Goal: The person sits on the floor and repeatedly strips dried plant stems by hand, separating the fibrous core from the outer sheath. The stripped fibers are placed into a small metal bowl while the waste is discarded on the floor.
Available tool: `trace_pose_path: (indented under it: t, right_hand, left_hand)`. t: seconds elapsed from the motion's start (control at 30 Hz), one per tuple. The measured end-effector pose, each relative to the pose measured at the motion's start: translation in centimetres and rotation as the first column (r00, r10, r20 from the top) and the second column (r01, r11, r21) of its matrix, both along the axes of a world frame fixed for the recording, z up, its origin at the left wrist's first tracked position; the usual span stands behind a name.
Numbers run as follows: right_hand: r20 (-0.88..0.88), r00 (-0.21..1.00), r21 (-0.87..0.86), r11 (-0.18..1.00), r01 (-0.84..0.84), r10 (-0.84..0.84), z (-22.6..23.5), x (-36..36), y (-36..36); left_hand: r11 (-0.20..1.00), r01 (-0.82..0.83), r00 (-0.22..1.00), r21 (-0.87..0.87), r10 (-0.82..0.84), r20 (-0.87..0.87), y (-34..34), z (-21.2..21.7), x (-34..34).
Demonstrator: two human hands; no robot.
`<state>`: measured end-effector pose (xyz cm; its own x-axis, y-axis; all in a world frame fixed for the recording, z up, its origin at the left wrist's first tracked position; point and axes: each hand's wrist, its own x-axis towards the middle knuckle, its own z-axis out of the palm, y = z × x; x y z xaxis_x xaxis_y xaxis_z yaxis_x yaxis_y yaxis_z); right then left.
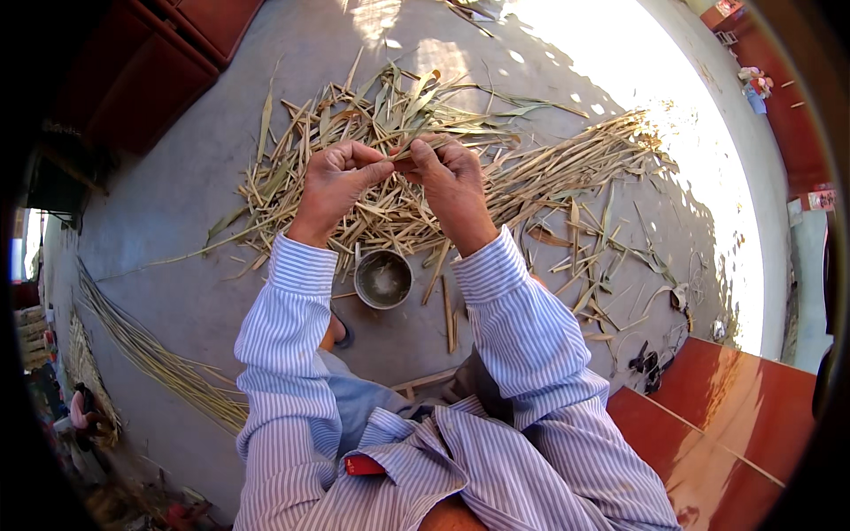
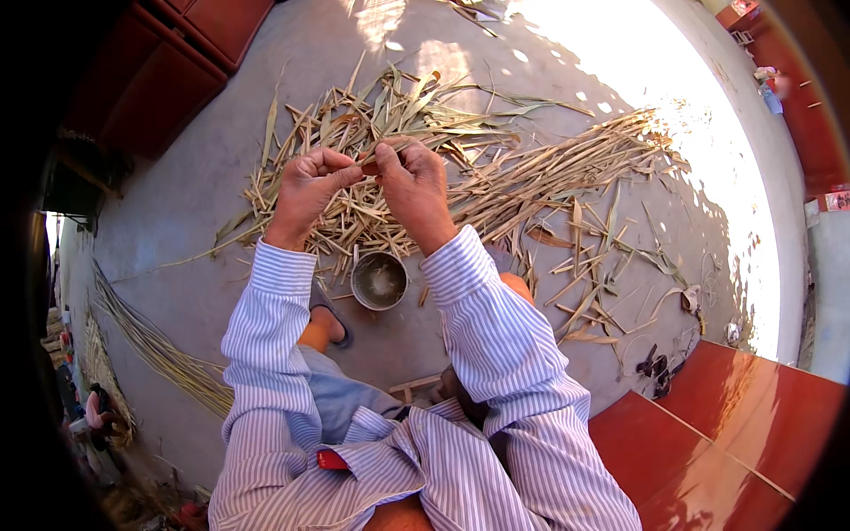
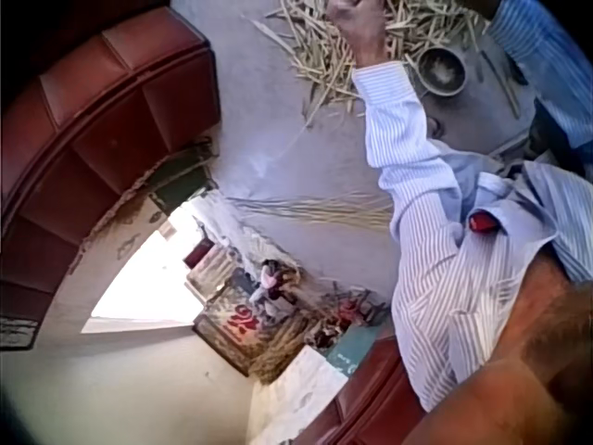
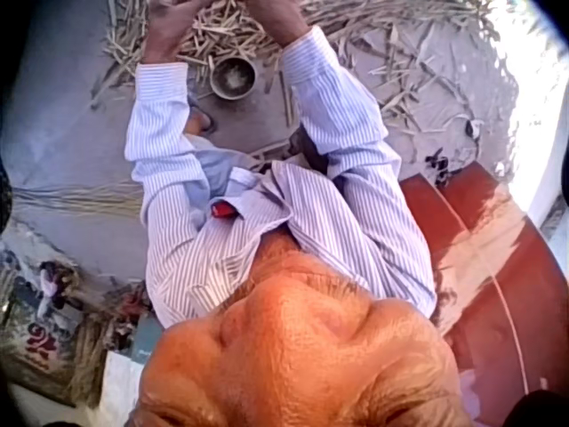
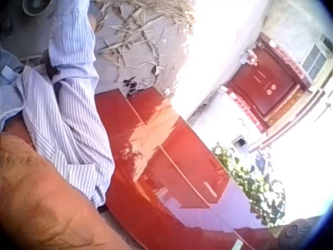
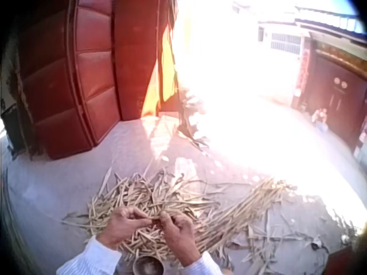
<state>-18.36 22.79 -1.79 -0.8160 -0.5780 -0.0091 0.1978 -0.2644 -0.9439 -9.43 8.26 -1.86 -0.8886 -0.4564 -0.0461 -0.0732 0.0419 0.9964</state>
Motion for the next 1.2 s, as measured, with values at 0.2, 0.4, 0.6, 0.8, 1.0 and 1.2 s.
trace_pose_path:
  t: [0.2,0.4,0.6,0.8,1.0,1.2]
  right_hand:
    - [-0.103,0.993,0.039,0.997,-0.062,0.066,-1.0,-0.6,0.6]
    - [-0.049,0.998,0.078,0.996,-0.047,0.051,0.1,0.1,0.9]
    - [0.012,1.0,0.072,0.997,0.009,-0.009,0.0,-1.4,2.1]
    - [0.016,0.998,0.086,0.994,0.066,-0.067,0.7,-2.5,1.7]
    - [0.022,0.996,0.069,0.994,0.085,-0.087,0.4,-3.0,1.2]
    - [0.041,0.988,0.051,0.988,0.144,-0.146,0.3,-3.4,1.2]
  left_hand:
    - [0.975,0.217,0.976,-0.034,-0.216,0.036,-1.0,0.6,-0.6]
    - [0.948,-0.301,0.937,0.103,0.314,-0.155,-4.0,0.7,-0.9]
    - [0.708,-0.695,0.691,-0.128,0.607,-0.393,-12.1,0.6,3.8]
    - [0.634,-0.186,0.982,-0.75,0.128,-0.136,-7.1,0.8,2.9]
    - [0.841,-0.079,0.99,-0.536,0.003,-0.142,-3.0,-0.4,1.7]
    - [0.962,-0.256,0.946,-0.096,0.229,-0.231,-1.4,0.2,1.0]
